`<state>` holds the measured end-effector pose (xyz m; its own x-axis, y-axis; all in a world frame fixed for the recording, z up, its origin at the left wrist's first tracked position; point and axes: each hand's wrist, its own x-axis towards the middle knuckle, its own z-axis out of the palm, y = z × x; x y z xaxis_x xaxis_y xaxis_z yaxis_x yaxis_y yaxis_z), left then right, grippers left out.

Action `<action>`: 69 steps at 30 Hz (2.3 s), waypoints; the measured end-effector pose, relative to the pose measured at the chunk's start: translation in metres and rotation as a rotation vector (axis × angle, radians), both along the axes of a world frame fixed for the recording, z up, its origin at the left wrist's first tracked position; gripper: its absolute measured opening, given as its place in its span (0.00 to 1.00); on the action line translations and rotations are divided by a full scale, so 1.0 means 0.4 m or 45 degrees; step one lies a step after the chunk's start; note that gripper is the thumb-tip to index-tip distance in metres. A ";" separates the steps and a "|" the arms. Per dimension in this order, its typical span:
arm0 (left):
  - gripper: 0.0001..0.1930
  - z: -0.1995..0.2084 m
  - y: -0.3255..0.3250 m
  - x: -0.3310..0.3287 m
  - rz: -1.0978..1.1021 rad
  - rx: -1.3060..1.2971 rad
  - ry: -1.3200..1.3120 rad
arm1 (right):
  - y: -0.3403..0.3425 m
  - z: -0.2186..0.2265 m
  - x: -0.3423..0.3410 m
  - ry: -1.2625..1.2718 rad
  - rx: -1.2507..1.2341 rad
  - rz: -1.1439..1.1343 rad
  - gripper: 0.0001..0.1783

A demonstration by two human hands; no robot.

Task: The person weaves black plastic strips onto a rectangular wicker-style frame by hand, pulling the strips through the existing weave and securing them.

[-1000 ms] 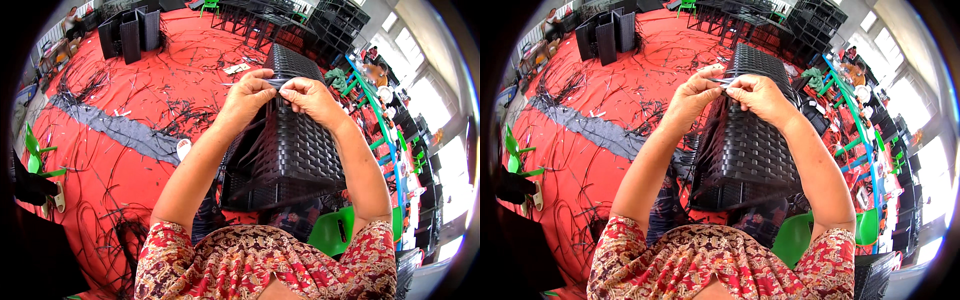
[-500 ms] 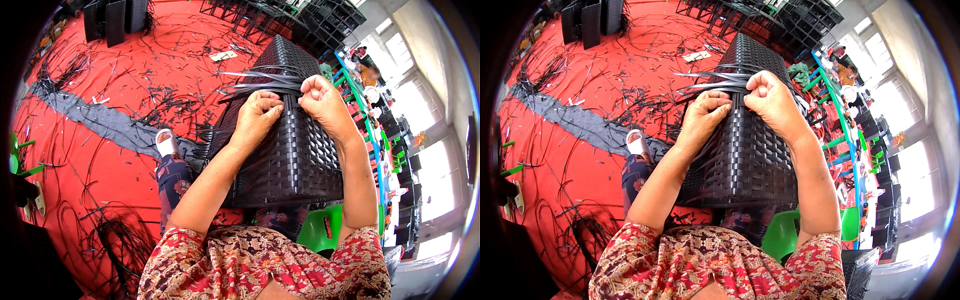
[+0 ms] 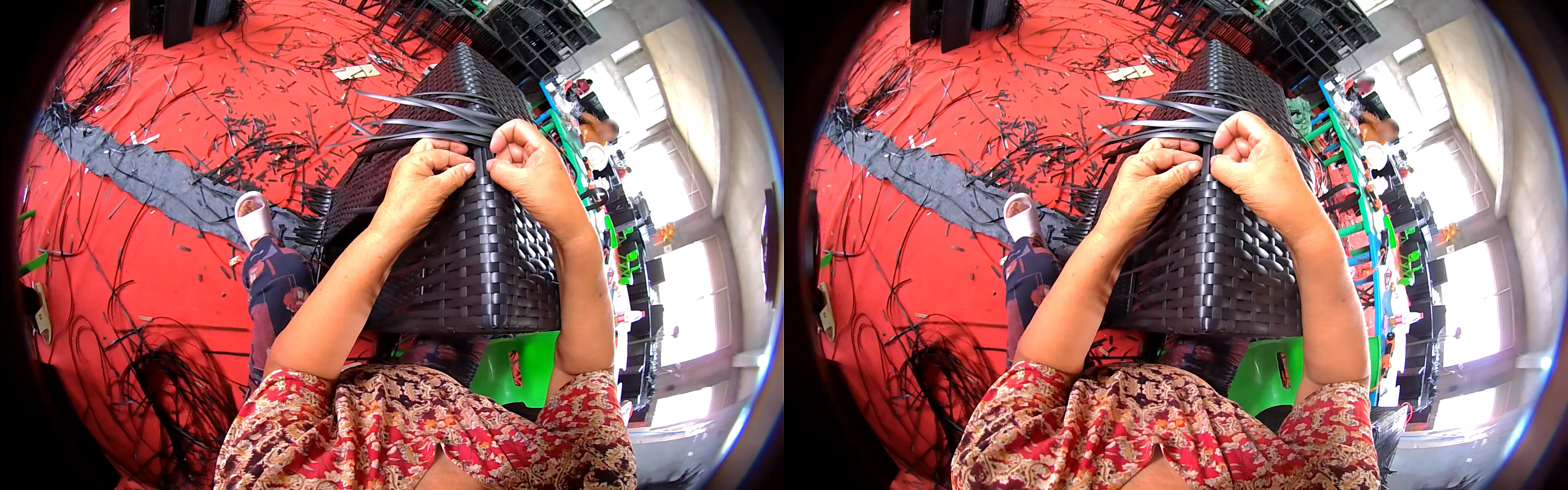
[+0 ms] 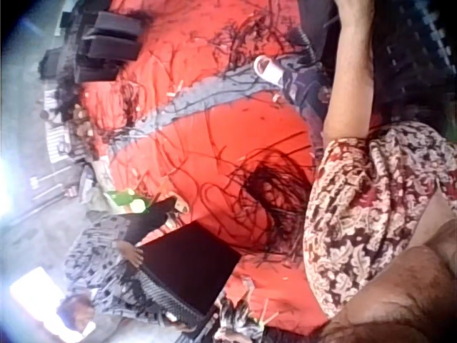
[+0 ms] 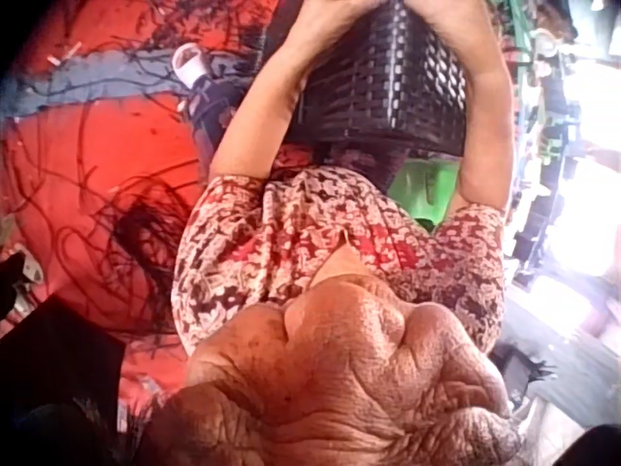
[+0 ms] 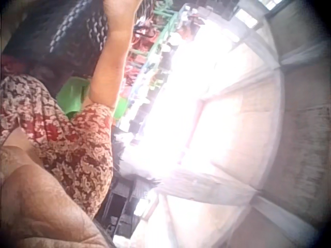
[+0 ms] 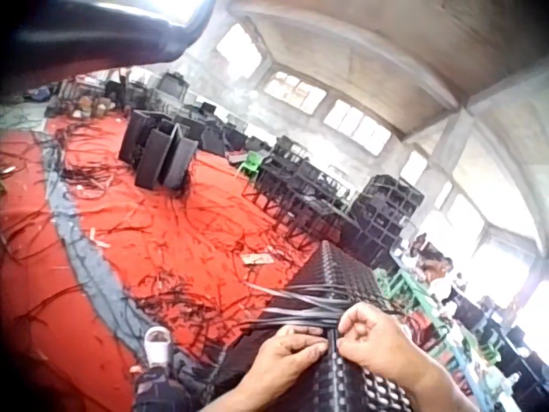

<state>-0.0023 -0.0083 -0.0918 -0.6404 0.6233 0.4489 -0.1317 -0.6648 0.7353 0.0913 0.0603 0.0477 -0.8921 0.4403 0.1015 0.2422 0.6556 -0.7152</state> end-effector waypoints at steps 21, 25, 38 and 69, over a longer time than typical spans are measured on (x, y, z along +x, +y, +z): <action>0.02 -0.034 0.000 -0.025 -0.491 0.489 -0.704 | -0.042 0.014 -0.052 -0.075 1.368 0.465 0.10; 0.01 -0.047 0.008 -0.022 -0.478 0.513 -0.728 | -0.028 -0.025 -0.063 -0.023 1.148 0.371 0.10; 0.14 -0.076 0.025 0.013 -0.245 -0.147 -0.184 | 0.002 -0.028 -0.037 -0.056 1.063 0.266 0.10; 0.12 -0.107 0.065 0.035 -1.111 0.434 -0.696 | 0.019 -0.033 -0.027 -0.198 1.110 0.310 0.08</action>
<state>0.0115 0.0176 -0.1345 -0.2023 0.8573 0.4734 -0.9119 -0.3411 0.2281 0.0805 0.0678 0.0344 -0.9816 0.0624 0.1807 0.0789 0.9932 0.0855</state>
